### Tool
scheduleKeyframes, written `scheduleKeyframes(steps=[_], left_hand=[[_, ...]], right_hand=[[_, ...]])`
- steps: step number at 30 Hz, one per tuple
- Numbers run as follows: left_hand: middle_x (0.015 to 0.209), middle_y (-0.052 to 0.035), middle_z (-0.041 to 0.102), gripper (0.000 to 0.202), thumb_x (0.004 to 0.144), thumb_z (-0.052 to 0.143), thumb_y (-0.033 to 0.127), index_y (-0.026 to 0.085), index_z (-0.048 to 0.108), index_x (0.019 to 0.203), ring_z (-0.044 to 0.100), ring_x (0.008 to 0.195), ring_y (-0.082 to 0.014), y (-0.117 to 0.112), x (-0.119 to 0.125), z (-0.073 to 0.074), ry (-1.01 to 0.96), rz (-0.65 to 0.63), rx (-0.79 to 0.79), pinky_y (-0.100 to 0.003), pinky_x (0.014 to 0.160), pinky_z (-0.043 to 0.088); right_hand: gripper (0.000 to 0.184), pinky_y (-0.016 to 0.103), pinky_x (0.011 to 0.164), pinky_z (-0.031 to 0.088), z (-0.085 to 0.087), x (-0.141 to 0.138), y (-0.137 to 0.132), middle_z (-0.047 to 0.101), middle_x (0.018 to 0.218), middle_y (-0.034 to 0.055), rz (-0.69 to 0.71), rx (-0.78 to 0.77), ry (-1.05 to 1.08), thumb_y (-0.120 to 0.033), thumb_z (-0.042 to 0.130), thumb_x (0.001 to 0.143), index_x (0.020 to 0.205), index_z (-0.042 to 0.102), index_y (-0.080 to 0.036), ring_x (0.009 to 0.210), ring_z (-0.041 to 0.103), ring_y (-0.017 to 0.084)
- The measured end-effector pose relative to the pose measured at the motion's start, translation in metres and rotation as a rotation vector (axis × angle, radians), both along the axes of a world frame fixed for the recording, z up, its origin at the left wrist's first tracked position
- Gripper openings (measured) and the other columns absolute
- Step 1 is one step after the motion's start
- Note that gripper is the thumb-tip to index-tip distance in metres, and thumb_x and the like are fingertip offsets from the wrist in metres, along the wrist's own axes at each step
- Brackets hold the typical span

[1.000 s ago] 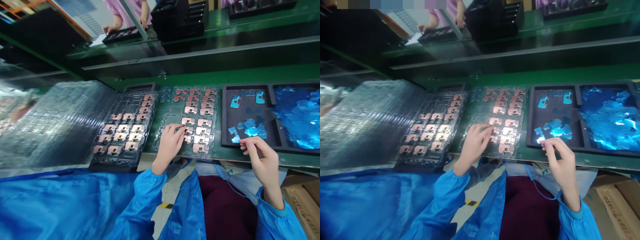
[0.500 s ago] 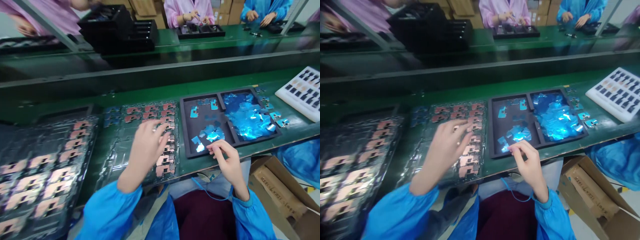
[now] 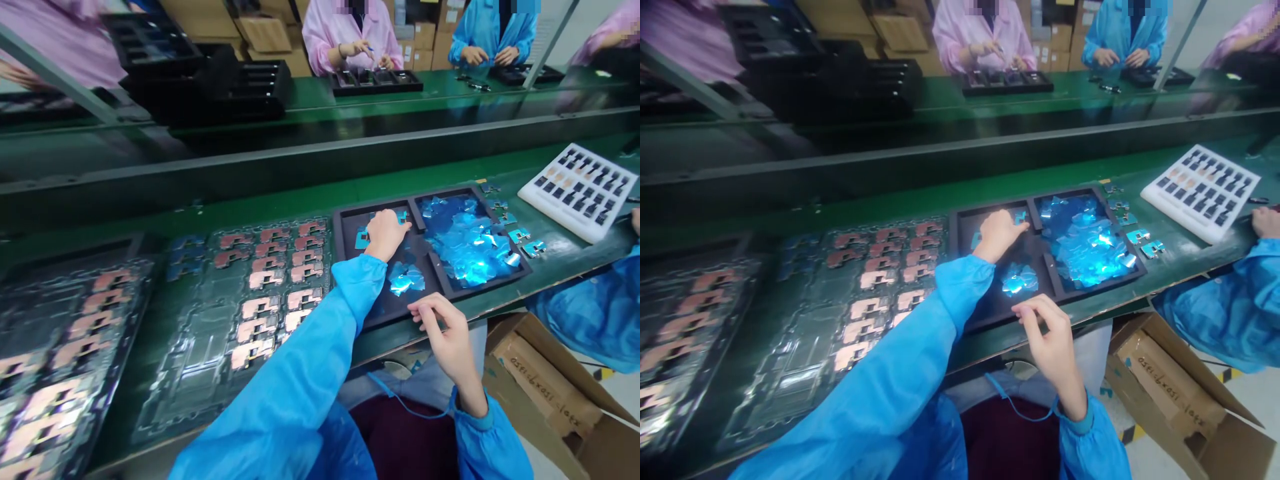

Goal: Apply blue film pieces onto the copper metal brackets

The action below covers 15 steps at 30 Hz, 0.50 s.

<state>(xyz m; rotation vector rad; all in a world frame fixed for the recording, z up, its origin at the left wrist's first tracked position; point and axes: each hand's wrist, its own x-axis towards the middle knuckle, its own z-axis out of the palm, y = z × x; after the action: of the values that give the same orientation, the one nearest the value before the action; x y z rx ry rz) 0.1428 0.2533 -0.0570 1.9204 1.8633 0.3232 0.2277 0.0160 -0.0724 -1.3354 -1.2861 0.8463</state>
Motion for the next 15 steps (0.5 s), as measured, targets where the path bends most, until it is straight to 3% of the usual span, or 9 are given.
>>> scheduleKeyframes(steps=[5, 8, 11, 13, 15], left_hand=[[0.108, -0.0161, 0.082, 0.013, 0.092, 0.082, 0.025, 0.015, 0.077, 0.099, 0.078, 0.114, -0.0328, 0.004, -0.003, 0.01, -0.163, 0.029, -0.078, -0.04, 0.098, 0.059], [0.098, -0.0113, 0.082, 0.015, 0.094, 0.079, 0.023, 0.015, 0.075, 0.106, 0.079, 0.091, -0.0245, -0.012, -0.02, 0.027, -0.302, 0.009, -0.134, -0.034, 0.081, 0.063], [0.097, -0.0092, 0.081, 0.033, 0.092, 0.081, 0.031, 0.015, 0.074, 0.12, 0.074, 0.076, -0.0195, -0.052, -0.051, 0.044, -0.515, -0.051, -0.207, -0.029, 0.063, 0.062], [0.102, -0.0083, 0.081, 0.04, 0.087, 0.085, 0.035, 0.017, 0.075, 0.121, 0.072, 0.076, -0.0185, -0.088, -0.072, 0.054, -0.782, -0.108, -0.26, -0.027, 0.06, 0.061], [0.102, -0.0065, 0.08, 0.035, 0.086, 0.085, 0.039, 0.019, 0.078, 0.113, 0.071, 0.079, -0.0177, -0.124, -0.089, 0.059, -0.906, -0.137, -0.292, -0.026, 0.062, 0.061]], right_hand=[[0.029, 0.027, 0.068, 0.059, -0.001, 0.003, 0.002, 0.076, 0.097, 0.0049, 0.02, 0.016, -0.002, -0.035, 0.058, 0.113, 0.102, 0.081, -0.023, 0.081, 0.074, 0.016], [0.027, 0.027, 0.068, 0.06, 0.003, 0.007, 0.005, 0.076, 0.096, 0.0051, -0.035, 0.057, -0.017, -0.034, 0.058, 0.113, 0.102, 0.081, -0.023, 0.081, 0.073, 0.016], [0.02, 0.028, 0.071, 0.064, 0.011, 0.007, 0.015, 0.077, 0.116, 0.0078, -0.188, 0.123, 0.011, -0.034, 0.063, 0.11, 0.121, 0.077, -0.026, 0.095, 0.075, 0.018], [0.036, 0.029, 0.075, 0.066, 0.019, 0.004, 0.024, 0.073, 0.135, 0.0103, -0.227, 0.131, 0.058, -0.035, 0.069, 0.105, 0.141, 0.068, -0.027, 0.108, 0.075, 0.02], [0.045, 0.027, 0.075, 0.067, 0.026, -0.002, 0.032, 0.074, 0.137, 0.0101, -0.171, 0.103, 0.113, -0.037, 0.075, 0.1, 0.143, 0.067, -0.027, 0.107, 0.077, 0.02]])
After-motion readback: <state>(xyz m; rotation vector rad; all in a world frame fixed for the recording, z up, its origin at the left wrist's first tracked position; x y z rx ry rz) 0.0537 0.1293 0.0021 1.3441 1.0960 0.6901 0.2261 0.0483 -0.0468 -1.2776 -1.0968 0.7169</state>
